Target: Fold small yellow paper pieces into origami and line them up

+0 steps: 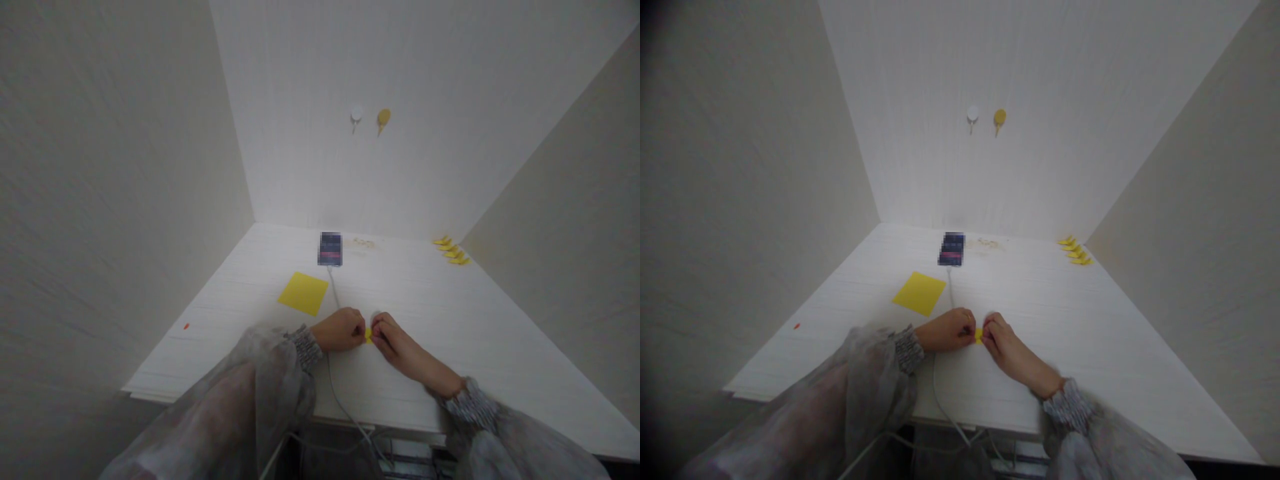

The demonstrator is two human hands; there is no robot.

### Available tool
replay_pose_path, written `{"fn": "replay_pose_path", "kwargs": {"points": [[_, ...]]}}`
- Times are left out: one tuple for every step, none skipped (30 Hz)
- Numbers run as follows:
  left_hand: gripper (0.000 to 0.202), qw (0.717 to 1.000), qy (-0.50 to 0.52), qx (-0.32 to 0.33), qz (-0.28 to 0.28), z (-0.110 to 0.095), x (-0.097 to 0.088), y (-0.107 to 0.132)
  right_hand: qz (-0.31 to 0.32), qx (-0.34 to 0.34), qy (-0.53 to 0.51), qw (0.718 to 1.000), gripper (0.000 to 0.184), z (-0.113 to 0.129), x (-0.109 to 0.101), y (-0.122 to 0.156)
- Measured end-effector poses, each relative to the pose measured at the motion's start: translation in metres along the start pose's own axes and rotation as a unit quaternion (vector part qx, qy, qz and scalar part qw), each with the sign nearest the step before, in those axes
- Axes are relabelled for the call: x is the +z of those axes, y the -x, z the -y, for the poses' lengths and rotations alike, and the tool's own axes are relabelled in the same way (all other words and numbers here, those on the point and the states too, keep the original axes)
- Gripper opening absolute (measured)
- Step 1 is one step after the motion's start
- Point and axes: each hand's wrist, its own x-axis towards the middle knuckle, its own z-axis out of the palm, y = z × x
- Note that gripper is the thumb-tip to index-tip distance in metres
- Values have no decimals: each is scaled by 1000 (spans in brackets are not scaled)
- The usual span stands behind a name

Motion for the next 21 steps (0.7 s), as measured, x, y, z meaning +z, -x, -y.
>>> {"fn": "replay_pose_path", "kwargs": {"points": [[8,1000,-3,0,4,0,0,0,6,-1,-1,1000,10,0,0,0],[9,1000,-7,0,8,0,0,0,11,-4,-1,1000,10,-1,-1,0],[9,1000,-11,0,12,0,0,0,16,-6,-1,1000,10,-1,-1,0],[9,1000,-16,3,15,0,0,0,18,-8,0,1000,10,-2,0,0],[10,1000,-21,6,17,0,0,0,18,-9,3,1000,11,-2,0,0],[10,999,-25,10,18,0,0,-1,16,-9,7,1000,11,-3,0,0],[10,999,-30,12,19,-1,0,-1,13,-7,11,1000,11,-3,1,-1],[10,999,-33,13,18,-1,-1,-1,9,-4,16,1000,12,-3,2,-1],[10,999,-36,13,17,-2,-1,-1,4,-1,21,1000,12,-3,3,-1],[10,999,-37,12,17,-3,-1,-2,0,3,28,1000,13,-2,3,-1],[11,999,-37,11,17,-3,-1,-2,-4,8,35,999,13,-2,4,-1],[11,999,-36,10,18,-4,-2,-2,-6,12,42,999,13,-1,5,-2],[11,999,-34,9,19,-4,-2,-2,-9,16,48,999,14,0,5,-2],[11,999,-32,9,19,-4,-2,-2,-12,19,53,998,14,1,5,-2],[12,999,-30,10,18,-4,-1,-2,-14,21,56,998,14,2,5,-2],[12,999,-28,10,16,-3,-1,-2,-14,23,57,998,14,3,5,-2],[12,999,-27,11,13,-3,0,-3,-15,24,58,998,14,3,5,-3],[13,1000,-26,11,11,-2,1,-3,-15,25,57,998,14,3,5,-3],[13,1000,-25,11,9,-1,1,-3,-14,25,57,998,14,3,5,-3],[13,1000,-23,11,8,-1,2,-3,-13,26,56,998,14,2,5,-3],[13,1000,-20,10,8,-1,2,-3,-14,27,56,998,13,2,5,-3]]}}
